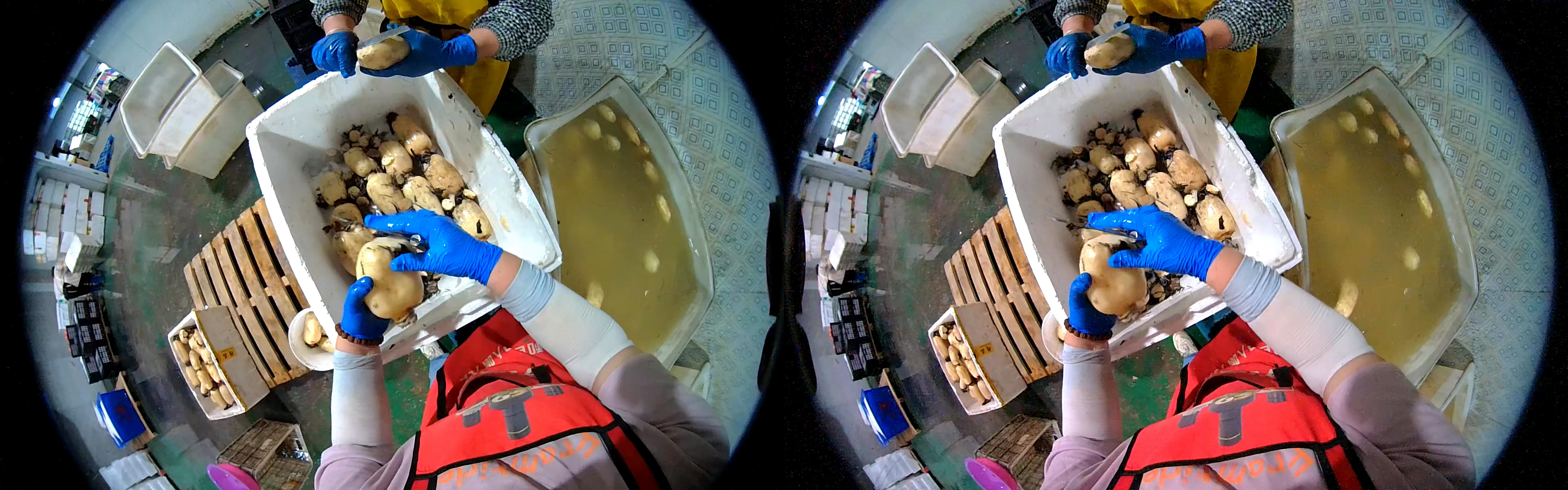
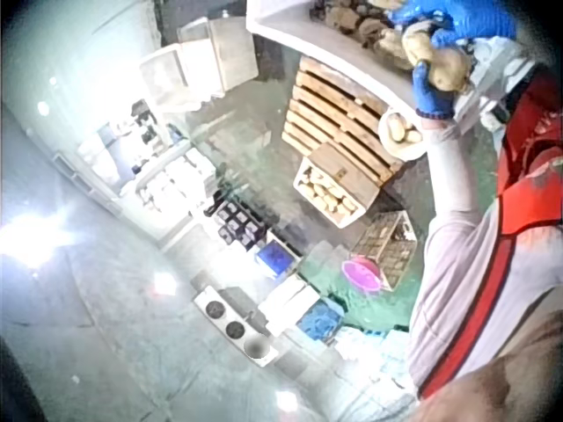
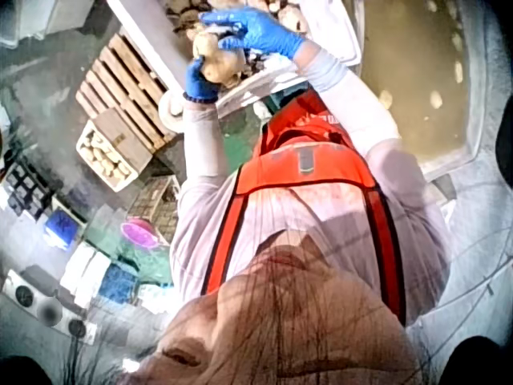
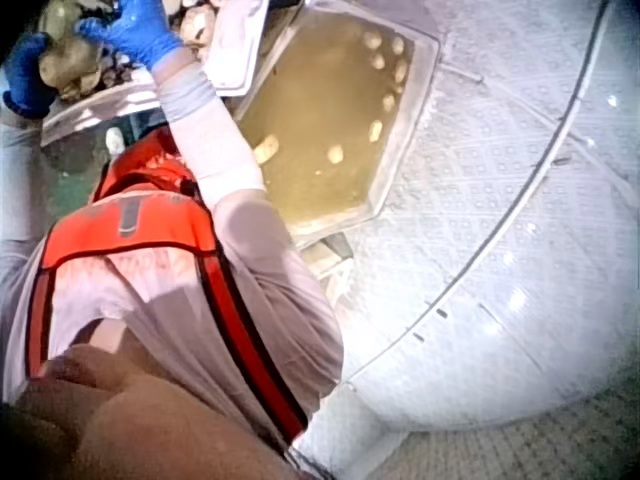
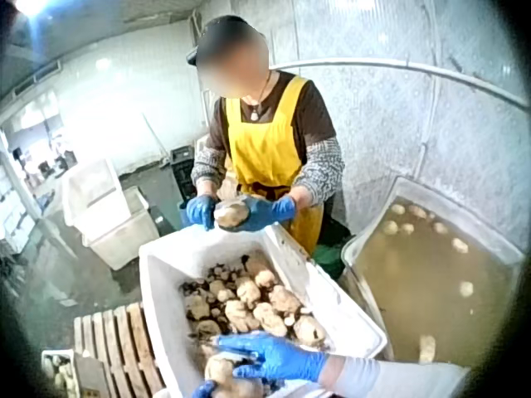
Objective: The person peels root vegetables using a knife, removing the outer skin and placing the peeled vegetables into a container of water. The person works alongside another worker at a shared station in a food processing area.
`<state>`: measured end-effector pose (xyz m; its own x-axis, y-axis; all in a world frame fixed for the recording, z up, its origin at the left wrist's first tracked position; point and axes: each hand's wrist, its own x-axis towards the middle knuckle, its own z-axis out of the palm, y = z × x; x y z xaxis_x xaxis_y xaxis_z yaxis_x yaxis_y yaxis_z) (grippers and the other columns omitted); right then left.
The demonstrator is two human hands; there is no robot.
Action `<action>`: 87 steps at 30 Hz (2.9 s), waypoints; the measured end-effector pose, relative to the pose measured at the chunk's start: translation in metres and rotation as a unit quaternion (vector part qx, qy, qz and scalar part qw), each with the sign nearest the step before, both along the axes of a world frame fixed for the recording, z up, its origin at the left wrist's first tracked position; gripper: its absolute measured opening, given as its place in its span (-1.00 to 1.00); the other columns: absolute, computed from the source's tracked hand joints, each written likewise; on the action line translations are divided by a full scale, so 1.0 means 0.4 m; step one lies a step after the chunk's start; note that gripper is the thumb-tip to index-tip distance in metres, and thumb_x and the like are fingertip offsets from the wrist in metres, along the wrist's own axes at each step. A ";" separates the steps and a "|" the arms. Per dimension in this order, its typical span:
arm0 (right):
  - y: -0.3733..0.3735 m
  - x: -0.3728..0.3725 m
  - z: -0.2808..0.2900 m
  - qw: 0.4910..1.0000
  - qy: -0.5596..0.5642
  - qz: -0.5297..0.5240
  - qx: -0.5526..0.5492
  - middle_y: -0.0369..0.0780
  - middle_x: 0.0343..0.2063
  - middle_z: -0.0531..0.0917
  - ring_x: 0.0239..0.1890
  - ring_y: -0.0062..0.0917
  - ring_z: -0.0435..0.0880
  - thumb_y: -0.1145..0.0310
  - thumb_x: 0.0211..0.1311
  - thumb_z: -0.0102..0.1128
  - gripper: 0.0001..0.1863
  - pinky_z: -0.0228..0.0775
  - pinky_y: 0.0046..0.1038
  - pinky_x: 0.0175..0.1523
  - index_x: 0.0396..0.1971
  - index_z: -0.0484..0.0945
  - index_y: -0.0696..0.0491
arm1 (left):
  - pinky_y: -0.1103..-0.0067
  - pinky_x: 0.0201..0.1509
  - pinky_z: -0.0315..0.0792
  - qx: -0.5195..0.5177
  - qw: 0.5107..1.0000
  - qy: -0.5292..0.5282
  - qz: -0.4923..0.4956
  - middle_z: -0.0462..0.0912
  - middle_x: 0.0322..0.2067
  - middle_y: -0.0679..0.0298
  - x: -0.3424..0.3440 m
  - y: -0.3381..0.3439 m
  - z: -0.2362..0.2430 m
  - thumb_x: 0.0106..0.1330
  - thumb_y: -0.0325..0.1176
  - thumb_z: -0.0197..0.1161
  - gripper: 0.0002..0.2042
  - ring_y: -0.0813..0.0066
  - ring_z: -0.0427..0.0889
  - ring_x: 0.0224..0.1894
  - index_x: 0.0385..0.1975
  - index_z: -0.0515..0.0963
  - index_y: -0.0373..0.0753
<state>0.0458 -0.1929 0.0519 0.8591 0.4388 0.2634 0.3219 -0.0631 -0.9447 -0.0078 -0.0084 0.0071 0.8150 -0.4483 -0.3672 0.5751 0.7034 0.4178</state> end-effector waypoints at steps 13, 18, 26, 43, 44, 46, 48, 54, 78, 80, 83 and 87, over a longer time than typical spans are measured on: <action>-0.086 0.023 -0.162 0.912 0.124 -0.245 -0.304 -0.02 -0.41 0.60 -0.41 -0.27 0.61 0.25 0.03 0.18 -0.56 0.46 -0.37 -0.32 -0.06 0.44 0.09 | 0.28 0.18 0.24 -0.006 0.998 0.027 0.047 0.35 0.06 0.10 0.000 -0.050 -0.005 0.02 -0.20 0.23 -0.38 0.15 0.33 0.11 0.11 0.23 -0.25; -0.059 -0.073 -0.251 0.795 0.554 -0.110 0.222 -0.19 -0.27 0.57 -0.31 -0.53 0.55 -0.03 0.17 0.06 -0.43 0.43 -0.54 -0.24 -0.02 0.38 0.15 | 0.31 0.18 0.24 0.115 0.975 -0.147 0.119 0.28 0.10 0.14 0.026 -0.107 0.002 -0.01 -0.42 0.26 -0.33 0.19 0.28 0.15 0.17 0.15 -0.22; -0.102 -0.016 -0.141 0.951 0.252 -0.129 0.121 -0.23 -0.13 0.57 -0.14 -0.57 0.52 0.26 0.20 0.06 -0.64 0.34 -0.52 0.03 -0.05 0.48 0.11 | 0.42 0.15 0.29 0.107 0.989 -0.103 -0.017 0.30 0.08 0.13 0.009 -0.076 0.006 -0.09 -0.40 0.37 -0.21 0.27 0.33 0.12 0.20 0.11 -0.28; -0.088 -0.083 -0.020 0.866 -0.072 -0.133 -0.477 -0.11 -0.59 0.57 -0.50 -0.22 0.57 0.32 -0.06 0.11 -0.65 0.41 -0.23 -0.43 -0.17 0.50 -0.06 | 0.53 -0.12 0.47 0.350 0.925 -0.142 -0.035 0.53 -0.20 0.17 0.020 -0.079 -0.007 -0.13 -0.46 0.40 -0.47 0.39 0.55 -0.19 -0.09 0.37 -0.35; -0.085 -0.080 -0.026 0.867 -0.070 -0.133 -0.475 -0.11 -0.58 0.57 -0.49 -0.22 0.57 0.32 -0.06 0.10 -0.67 0.41 -0.23 -0.42 -0.19 0.51 -0.07 | 0.53 -0.12 0.47 0.349 0.925 -0.147 -0.031 0.53 -0.20 0.17 0.018 -0.079 0.003 -0.13 -0.46 0.41 -0.47 0.40 0.55 -0.19 -0.09 0.37 -0.35; -0.085 -0.072 -0.057 0.870 -0.065 -0.132 -0.470 -0.10 -0.57 0.57 -0.48 -0.21 0.57 0.33 -0.07 0.10 -0.71 0.41 -0.22 -0.41 -0.25 0.52 -0.07 | 0.54 -0.12 0.47 0.359 0.921 -0.151 -0.025 0.53 -0.21 0.17 0.011 -0.078 0.007 -0.14 -0.47 0.41 -0.47 0.41 0.54 -0.19 -0.10 0.38 -0.35; -0.088 -0.046 -0.094 0.873 -0.060 -0.129 -0.466 -0.10 -0.56 0.57 -0.47 -0.19 0.57 0.35 -0.08 0.10 -0.77 0.41 -0.22 -0.40 -0.32 0.53 -0.06 | 0.54 -0.12 0.47 0.379 0.913 -0.149 -0.020 0.54 -0.21 0.17 0.005 -0.076 0.002 -0.15 -0.47 0.42 -0.48 0.42 0.54 -0.19 -0.11 0.39 -0.36; -0.154 0.020 -0.190 0.869 0.056 -0.152 -0.468 -0.09 -0.64 0.58 -0.54 -0.24 0.60 0.31 -0.09 0.12 -0.88 0.46 -0.29 -0.38 -0.58 0.60 -0.01 | 0.50 -0.13 0.49 0.341 0.917 -0.201 0.054 0.53 -0.18 0.14 -0.004 -0.030 0.027 -0.17 -0.46 0.42 -0.42 0.36 0.55 -0.17 -0.06 0.36 -0.36; -0.738 -0.249 -0.319 0.731 0.309 -0.496 0.354 -0.24 -0.04 0.47 -0.05 -0.49 0.42 -0.05 0.03 0.16 -0.37 0.23 -0.50 0.02 0.04 0.34 0.03 | 0.36 0.07 0.32 0.529 0.817 0.179 0.146 0.29 0.12 0.02 0.257 0.042 -0.265 -0.16 -0.11 0.47 -0.16 0.21 0.39 0.05 0.10 0.22 -0.44; -0.823 -0.327 -0.427 0.691 0.343 -0.539 0.337 -0.25 -0.01 0.45 -0.06 -0.49 0.42 -0.06 0.03 0.15 -0.35 0.22 -0.51 0.04 0.07 0.32 0.02 | 0.37 0.06 0.32 0.597 0.767 0.212 0.099 0.35 0.09 0.04 0.252 0.033 -0.324 -0.16 -0.11 0.46 -0.18 0.23 0.41 0.05 0.08 0.26 -0.46; -0.990 -0.520 -0.624 0.607 0.450 -0.594 0.277 -0.23 0.01 0.44 -0.06 -0.49 0.42 -0.03 0.06 0.13 -0.36 0.24 -0.49 0.04 0.10 0.30 0.02 | 0.36 0.05 0.34 0.620 0.748 0.239 0.009 0.38 0.06 0.04 0.259 -0.043 -0.266 -0.19 -0.11 0.48 -0.18 0.21 0.42 0.04 0.06 0.28 -0.47; -0.800 -0.458 -0.528 0.487 0.586 -0.639 0.104 -0.20 -0.02 0.48 -0.11 -0.47 0.45 0.05 0.11 0.09 -0.45 0.33 -0.48 -0.07 0.07 0.34 0.01 | 0.35 0.02 0.36 0.640 0.752 0.152 0.047 0.41 0.03 0.03 0.220 0.000 -0.355 -0.24 -0.14 0.51 -0.19 0.18 0.44 0.01 0.02 0.32 -0.46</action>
<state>-0.1374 -0.5130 -0.1595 0.0086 -0.5836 -0.8120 -0.6231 0.6320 -0.4608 0.0801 -0.0084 -0.1349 0.6116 0.4849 -0.6251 0.7545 -0.1196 0.6454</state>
